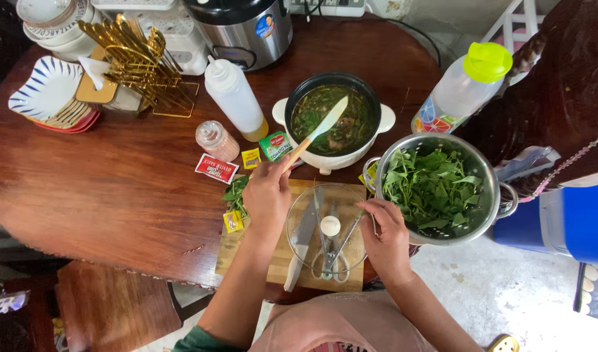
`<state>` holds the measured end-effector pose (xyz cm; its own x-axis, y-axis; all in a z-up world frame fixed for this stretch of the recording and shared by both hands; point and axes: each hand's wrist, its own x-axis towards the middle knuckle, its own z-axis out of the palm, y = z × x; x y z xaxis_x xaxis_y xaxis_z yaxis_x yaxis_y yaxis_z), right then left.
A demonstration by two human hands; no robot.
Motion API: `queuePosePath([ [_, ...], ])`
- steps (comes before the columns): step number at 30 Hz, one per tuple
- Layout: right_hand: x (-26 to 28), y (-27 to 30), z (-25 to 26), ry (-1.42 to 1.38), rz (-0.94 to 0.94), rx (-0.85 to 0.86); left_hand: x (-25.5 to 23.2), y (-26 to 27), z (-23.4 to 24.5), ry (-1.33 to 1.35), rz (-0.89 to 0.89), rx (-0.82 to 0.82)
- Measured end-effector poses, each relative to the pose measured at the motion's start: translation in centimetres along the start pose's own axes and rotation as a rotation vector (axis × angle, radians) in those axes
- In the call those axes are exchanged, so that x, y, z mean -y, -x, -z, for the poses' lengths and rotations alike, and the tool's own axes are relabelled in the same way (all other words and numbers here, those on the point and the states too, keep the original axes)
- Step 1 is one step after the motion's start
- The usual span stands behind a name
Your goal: The person stirs a pot of soup on a table, portions cooked rice from a rice cooker onto several small plates by hand and with a scoop, and adjusts various seasoning packets and containers.
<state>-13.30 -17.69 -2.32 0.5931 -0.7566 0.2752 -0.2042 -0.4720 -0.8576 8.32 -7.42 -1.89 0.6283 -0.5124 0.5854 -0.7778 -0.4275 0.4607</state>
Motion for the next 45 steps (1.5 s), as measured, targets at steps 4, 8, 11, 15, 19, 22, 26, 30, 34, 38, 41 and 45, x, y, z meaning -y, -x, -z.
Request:
queuePosePath([
  [4,-0.3,-0.2,-0.2,0.018,0.095,-0.019,1.3,-0.3,-0.7,-0.065,0.032,0.065],
  [8,-0.4,-0.1,-0.5,0.005,-0.078,0.031,3.0,-1.6,-1.7,-0.227,0.029,0.127],
  [11,-0.6,-0.2,-0.9,-0.011,0.046,0.009,4.1,-2.9,-2.8,-0.261,-0.010,0.152],
  [15,-0.7,-0.5,-1.0,-0.025,0.084,0.014,5.1,-4.3,-4.2,-0.311,-0.058,0.189],
  [19,-0.7,-0.7,-0.9,-0.030,0.010,0.028,5.3,-4.7,-5.0,-0.268,-0.024,0.224],
  [22,-0.8,-0.8,-0.8,-0.023,-0.046,0.045,5.2,-4.6,-5.2,-0.233,-0.033,0.207],
  [26,-0.9,-1.1,-0.9,-0.010,0.072,0.031,5.0,-4.7,-5.4,-0.242,-0.048,0.231],
  [30,-0.8,-1.3,-0.9,-0.004,-0.004,0.068,5.2,-4.6,-5.7,-0.263,-0.047,0.251],
  [34,-0.9,-1.4,-1.0,-0.002,0.039,0.070,5.5,-4.6,-6.1,-0.266,-0.049,0.257],
  [38,-0.9,-1.5,-1.1,-0.001,0.058,0.070,5.2,-4.7,-6.0,-0.274,-0.049,0.260],
  [41,-0.9,-1.5,-1.2,-0.010,0.034,0.082,4.6,-5.1,-5.0,-0.290,-0.113,0.213],
  [45,-0.9,-1.6,-1.2,0.001,0.049,0.073,3.4,-5.8,-3.2,-0.230,-0.153,0.172],
])
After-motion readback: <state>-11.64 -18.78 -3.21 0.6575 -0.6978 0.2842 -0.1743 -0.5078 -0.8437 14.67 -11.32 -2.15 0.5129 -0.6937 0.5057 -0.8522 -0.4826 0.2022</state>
